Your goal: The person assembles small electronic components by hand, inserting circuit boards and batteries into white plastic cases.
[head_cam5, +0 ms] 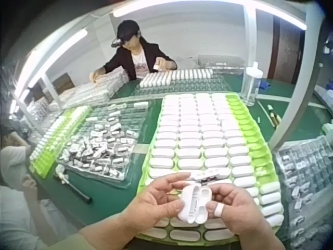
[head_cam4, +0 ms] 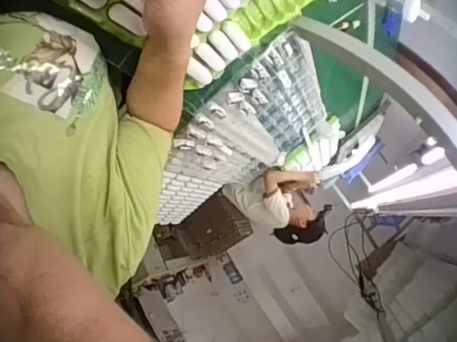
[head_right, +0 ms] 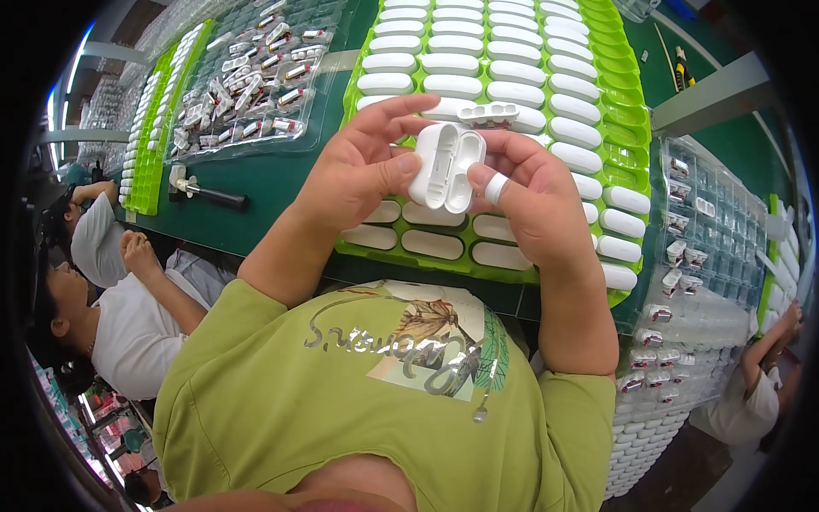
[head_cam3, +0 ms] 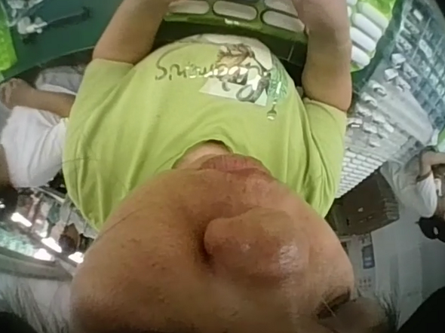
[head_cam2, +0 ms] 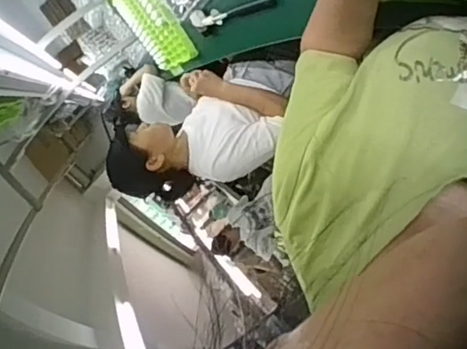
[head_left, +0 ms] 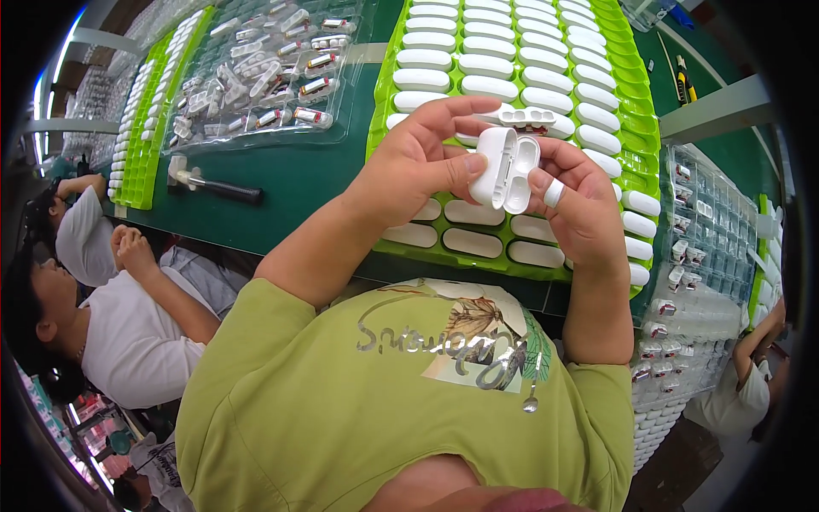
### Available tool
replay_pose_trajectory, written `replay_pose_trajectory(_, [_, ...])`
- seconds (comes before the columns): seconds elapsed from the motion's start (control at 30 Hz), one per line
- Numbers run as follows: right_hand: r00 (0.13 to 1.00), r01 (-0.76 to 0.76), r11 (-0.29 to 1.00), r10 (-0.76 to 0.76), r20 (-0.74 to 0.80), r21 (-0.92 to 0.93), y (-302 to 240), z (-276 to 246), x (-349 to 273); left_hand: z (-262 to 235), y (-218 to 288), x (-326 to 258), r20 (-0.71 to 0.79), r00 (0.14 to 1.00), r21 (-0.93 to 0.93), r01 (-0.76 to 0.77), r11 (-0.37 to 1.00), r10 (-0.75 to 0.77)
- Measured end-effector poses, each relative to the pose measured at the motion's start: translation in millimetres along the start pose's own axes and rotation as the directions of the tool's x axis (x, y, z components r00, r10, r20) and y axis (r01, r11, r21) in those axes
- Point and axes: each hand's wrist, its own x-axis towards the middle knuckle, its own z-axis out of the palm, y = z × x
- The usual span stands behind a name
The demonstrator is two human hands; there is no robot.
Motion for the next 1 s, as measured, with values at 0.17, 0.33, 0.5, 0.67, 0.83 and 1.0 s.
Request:
replay_pose_trajectory(0.17, [0.998,0.018,0.988,-0.026,-0.049,-0.154,-1,-3,2,3,8,-7,0.214,0.931,0.673,-0.36,0.646,0.296])
replay_pose_trajectory(0.33, [0.991,0.038,0.922,-0.085,-0.106,-0.386,0,-9,3,-5,-4,-8,0.2,0.943,0.689,-0.327,0.647,0.265])
replay_pose_trajectory(0.5, [0.929,0.003,0.733,-0.254,-0.269,-0.68,1,-12,9,0,-13,0,0.189,0.914,0.715,-0.379,0.588,0.36])
replay_pose_trajectory(0.67, [0.84,0.09,0.503,-0.502,-0.206,-0.859,6,-5,17,3,-19,1,0.167,0.936,0.759,-0.322,0.565,0.31])
replay_pose_trajectory(0.83, [0.893,0.115,0.586,-0.415,-0.174,-0.802,5,-11,14,4,-19,2,0.136,0.957,0.735,-0.27,0.621,0.255])
replay_pose_trajectory(1.0, [0.998,0.053,0.562,-0.055,0.027,-0.826,-25,-3,-12,1,-18,1,0.085,0.955,0.719,-0.256,0.647,0.284])
